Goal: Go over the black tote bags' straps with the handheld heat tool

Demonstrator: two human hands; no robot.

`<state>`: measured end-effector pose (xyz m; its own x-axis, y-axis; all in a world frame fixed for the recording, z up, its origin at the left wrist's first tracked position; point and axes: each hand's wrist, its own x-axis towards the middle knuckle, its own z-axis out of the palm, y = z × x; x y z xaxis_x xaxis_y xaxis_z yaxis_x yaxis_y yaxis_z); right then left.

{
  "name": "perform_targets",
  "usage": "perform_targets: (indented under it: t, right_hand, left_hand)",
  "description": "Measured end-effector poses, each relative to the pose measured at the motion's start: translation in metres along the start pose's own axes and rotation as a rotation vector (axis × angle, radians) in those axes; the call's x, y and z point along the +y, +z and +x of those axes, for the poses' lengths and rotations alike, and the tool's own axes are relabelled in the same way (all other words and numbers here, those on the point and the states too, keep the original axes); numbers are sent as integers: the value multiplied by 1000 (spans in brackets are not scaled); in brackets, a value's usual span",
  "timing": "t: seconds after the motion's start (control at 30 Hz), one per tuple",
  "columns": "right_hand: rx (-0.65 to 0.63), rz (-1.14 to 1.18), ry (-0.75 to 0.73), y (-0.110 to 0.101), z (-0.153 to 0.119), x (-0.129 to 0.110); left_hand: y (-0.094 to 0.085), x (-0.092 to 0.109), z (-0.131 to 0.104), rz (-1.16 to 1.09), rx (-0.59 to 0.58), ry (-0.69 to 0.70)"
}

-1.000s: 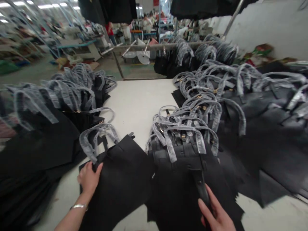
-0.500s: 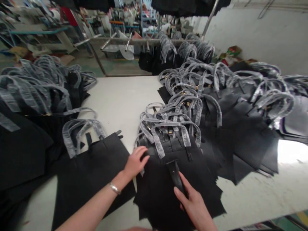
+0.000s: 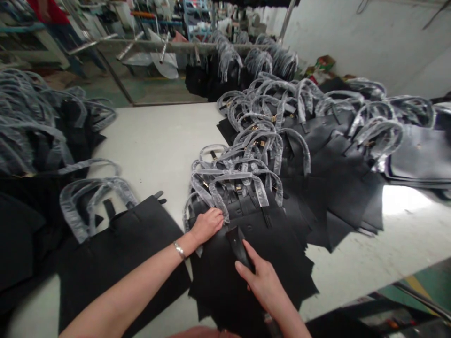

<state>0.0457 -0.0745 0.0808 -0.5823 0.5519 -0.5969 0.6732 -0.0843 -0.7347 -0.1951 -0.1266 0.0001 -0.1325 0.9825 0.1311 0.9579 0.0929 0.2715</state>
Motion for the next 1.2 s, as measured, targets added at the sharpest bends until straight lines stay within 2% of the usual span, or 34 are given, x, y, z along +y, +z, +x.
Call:
perform_targets:
  t: [0.2,0.33,0.43,0.57,0.67,0.87,1.03,1.2]
  right_hand:
    - [-30,27,22,3,15,-10]
    - [-44,64,50,2,24,-12]
    - [-61,73,52,0,27,-14]
    - [-80,63,74,-3,27,-20]
    - [-91,58,86,-5,26,-24]
    - [-106,50,85,-5,29,-34]
    - [-77,-23,92,0,35,-48]
    - [-103,-32,94,0,30,-49]
  left_hand:
    - [8,1,-7,-56,94,-145]
    - [6,6,-15,-197,167,-139]
    - [5,7,-16,-182,142,-101]
    - [5,11,-10,-55,63,-20]
    - [9,15,-8,-7,59,-32]
    - [22,13,-7,-152,136,-162]
    - [26,8,-6,-228,141,-135]
    - [27,7,-4,-245,134,-135]
